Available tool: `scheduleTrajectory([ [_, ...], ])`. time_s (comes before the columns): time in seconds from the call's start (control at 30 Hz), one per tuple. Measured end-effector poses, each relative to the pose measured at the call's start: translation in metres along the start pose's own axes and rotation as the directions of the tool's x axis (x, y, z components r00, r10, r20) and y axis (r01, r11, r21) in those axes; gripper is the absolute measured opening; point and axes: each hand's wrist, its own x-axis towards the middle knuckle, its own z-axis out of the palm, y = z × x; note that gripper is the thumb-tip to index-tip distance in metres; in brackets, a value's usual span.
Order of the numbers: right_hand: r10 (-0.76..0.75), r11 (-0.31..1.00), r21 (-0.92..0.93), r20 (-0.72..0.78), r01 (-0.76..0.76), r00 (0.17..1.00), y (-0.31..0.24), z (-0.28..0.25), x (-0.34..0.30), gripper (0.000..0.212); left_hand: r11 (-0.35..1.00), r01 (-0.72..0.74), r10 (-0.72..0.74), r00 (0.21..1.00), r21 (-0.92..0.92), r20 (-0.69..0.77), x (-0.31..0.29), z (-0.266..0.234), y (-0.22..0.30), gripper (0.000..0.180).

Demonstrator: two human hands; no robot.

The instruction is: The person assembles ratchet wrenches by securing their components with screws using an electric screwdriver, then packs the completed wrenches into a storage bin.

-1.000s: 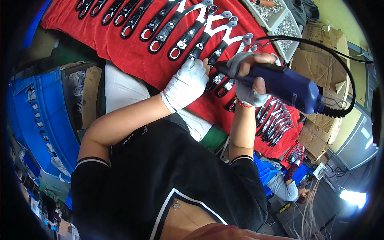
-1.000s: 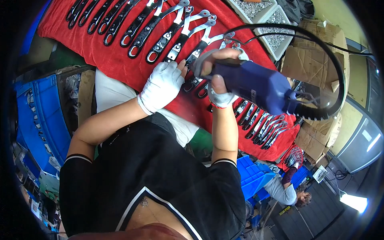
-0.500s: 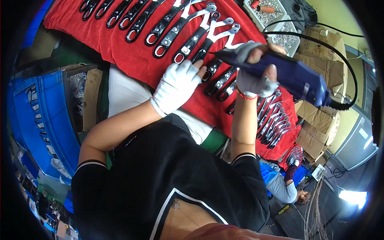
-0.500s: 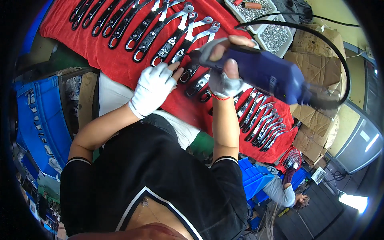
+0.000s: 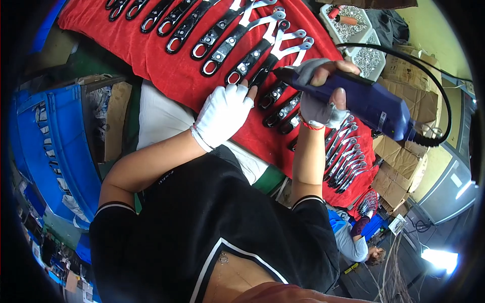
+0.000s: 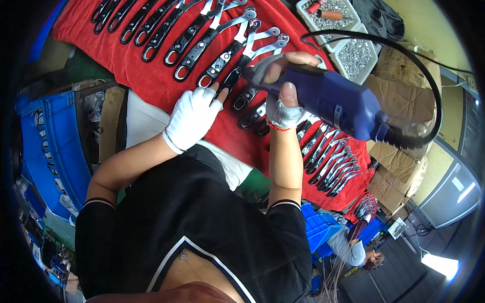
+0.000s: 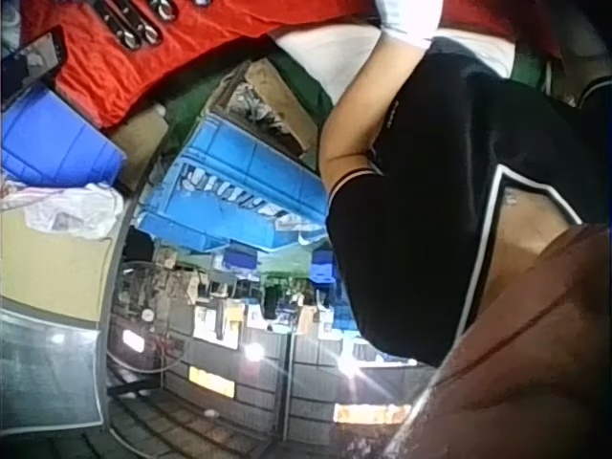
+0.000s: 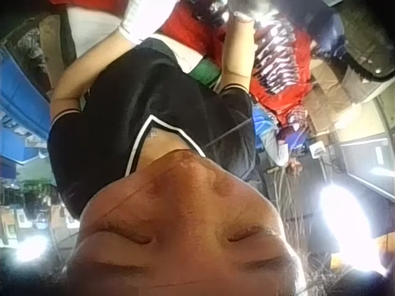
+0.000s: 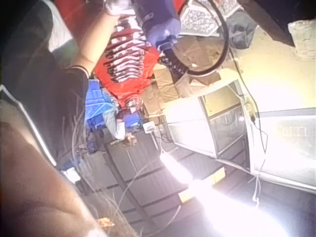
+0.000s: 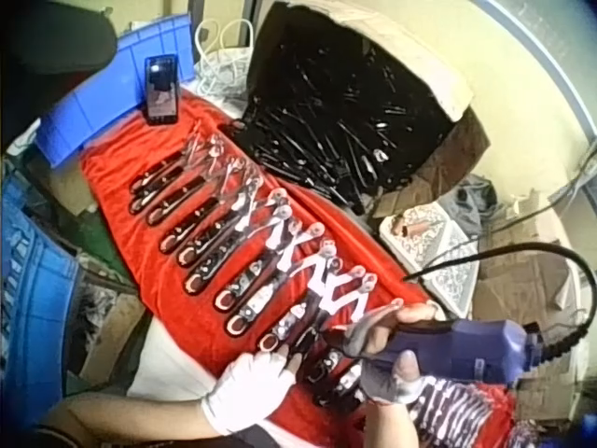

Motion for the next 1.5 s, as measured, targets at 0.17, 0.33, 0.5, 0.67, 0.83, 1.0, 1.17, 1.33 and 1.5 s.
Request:
scheduleTrajectory([
  [0.17,-0.018,1.000,-0.016,0.033,0.018,0.999,-0.002,-0.001,-0.001,0.044,0.999,-0.012,0.011,1.000,0.039,0.017,0.001,-0.002,0.001,0.038],
  [0.33,0.030,1.000,-0.006,0.049,-0.029,0.998,0.000,0.003,0.003,0.043,0.999,-0.007,0.006,1.000,0.048,0.014,0.001,0.002,0.001,0.038],
  [0.5,0.072,0.997,-0.012,0.114,-0.072,0.991,-0.003,0.007,0.004,0.044,0.999,-0.014,0.018,0.993,0.034,-0.115,0.000,0.013,0.003,0.030],
  [0.67,-0.028,0.999,0.028,0.031,0.027,0.999,-0.001,-0.001,0.000,0.043,0.999,-0.014,0.021,0.991,0.050,-0.133,0.001,0.012,0.003,0.029],
  [0.83,-0.027,0.998,0.056,0.039,0.025,0.999,-0.002,0.003,0.000,0.044,0.999,-0.013,0.020,0.987,0.049,-0.158,-0.001,0.017,0.004,0.028],
  [1.0,0.015,1.000,0.014,0.063,-0.016,0.998,0.000,-0.001,0.000,0.044,0.997,-0.024,0.034,0.991,0.078,-0.131,0.000,0.015,0.003,0.027],
  [1.17,-0.065,0.998,-0.008,0.030,0.065,0.997,-0.002,0.006,-0.002,0.044,0.998,0.001,0.004,0.997,0.067,-0.078,0.000,0.010,0.006,0.031],
  [1.33,-0.044,0.999,-0.008,0.071,0.045,0.996,-0.003,0.006,-0.002,0.045,0.998,0.039,-0.037,0.999,0.044,-0.030,-0.001,0.007,0.007,0.035],
  [1.5,-0.001,0.999,-0.053,0.069,0.004,0.998,0.001,0.001,0.000,0.044,0.999,0.021,-0.020,1.000,0.046,-0.020,0.000,0.006,0.006,0.036],
])
